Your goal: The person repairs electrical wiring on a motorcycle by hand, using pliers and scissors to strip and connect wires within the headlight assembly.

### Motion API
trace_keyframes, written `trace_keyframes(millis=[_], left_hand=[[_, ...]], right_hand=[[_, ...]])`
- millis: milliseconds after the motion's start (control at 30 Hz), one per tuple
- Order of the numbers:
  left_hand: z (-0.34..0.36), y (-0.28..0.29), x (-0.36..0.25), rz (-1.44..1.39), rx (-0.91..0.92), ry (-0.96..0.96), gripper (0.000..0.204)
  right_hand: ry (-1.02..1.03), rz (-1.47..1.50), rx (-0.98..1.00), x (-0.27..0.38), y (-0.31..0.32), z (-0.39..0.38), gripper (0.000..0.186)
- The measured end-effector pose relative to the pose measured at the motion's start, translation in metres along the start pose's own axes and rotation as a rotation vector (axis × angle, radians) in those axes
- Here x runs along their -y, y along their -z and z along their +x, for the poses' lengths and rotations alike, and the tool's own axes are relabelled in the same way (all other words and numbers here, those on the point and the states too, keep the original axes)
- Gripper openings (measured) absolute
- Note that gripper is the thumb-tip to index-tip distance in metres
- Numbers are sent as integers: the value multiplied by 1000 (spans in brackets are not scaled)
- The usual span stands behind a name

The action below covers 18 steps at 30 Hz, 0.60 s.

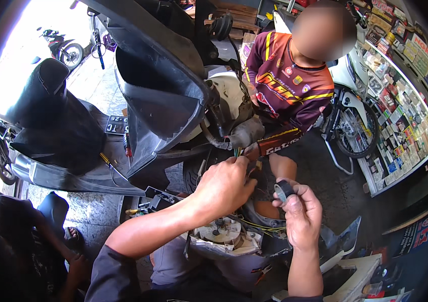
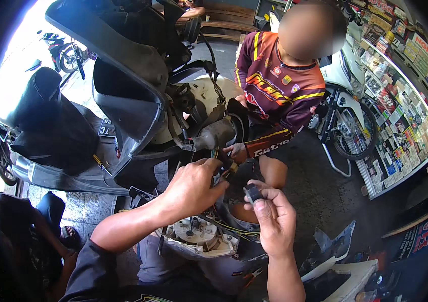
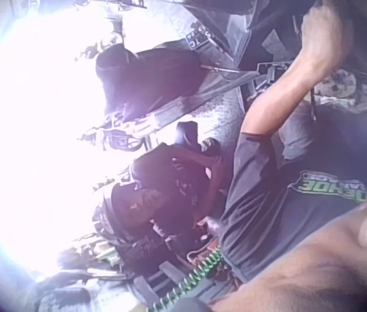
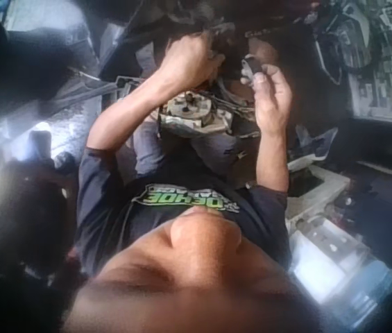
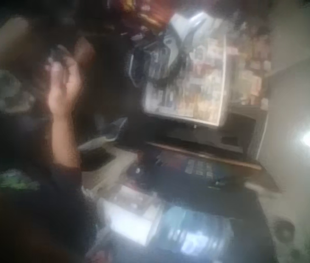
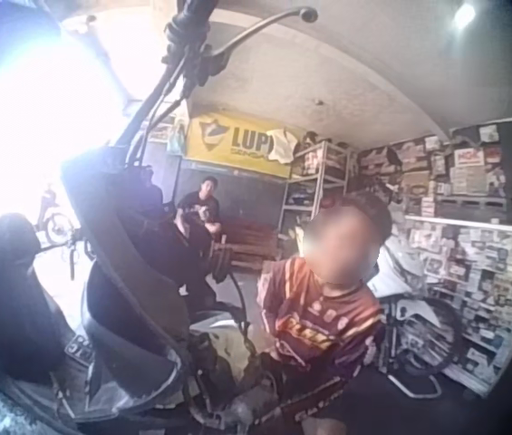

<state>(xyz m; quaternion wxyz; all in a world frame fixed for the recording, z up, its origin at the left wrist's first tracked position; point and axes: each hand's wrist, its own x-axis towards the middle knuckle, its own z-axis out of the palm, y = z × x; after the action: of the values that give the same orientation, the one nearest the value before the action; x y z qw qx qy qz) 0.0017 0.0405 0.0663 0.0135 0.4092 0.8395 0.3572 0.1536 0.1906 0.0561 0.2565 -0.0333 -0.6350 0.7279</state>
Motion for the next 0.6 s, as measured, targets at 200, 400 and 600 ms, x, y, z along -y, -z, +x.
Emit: trace_keyframes(millis=[200,400,600], left_hand=[[-13,-1,7,-505,-34,111,20],[-45,8,18,-1060,42,164,12],[-48,2,26,-1144,-94,185,9]], right_hand=[[-55,41,90,-3,-11,0,22],[17,-478,63,-12,-18,19,14],[89,-497,331,-17,-24,44,15]])
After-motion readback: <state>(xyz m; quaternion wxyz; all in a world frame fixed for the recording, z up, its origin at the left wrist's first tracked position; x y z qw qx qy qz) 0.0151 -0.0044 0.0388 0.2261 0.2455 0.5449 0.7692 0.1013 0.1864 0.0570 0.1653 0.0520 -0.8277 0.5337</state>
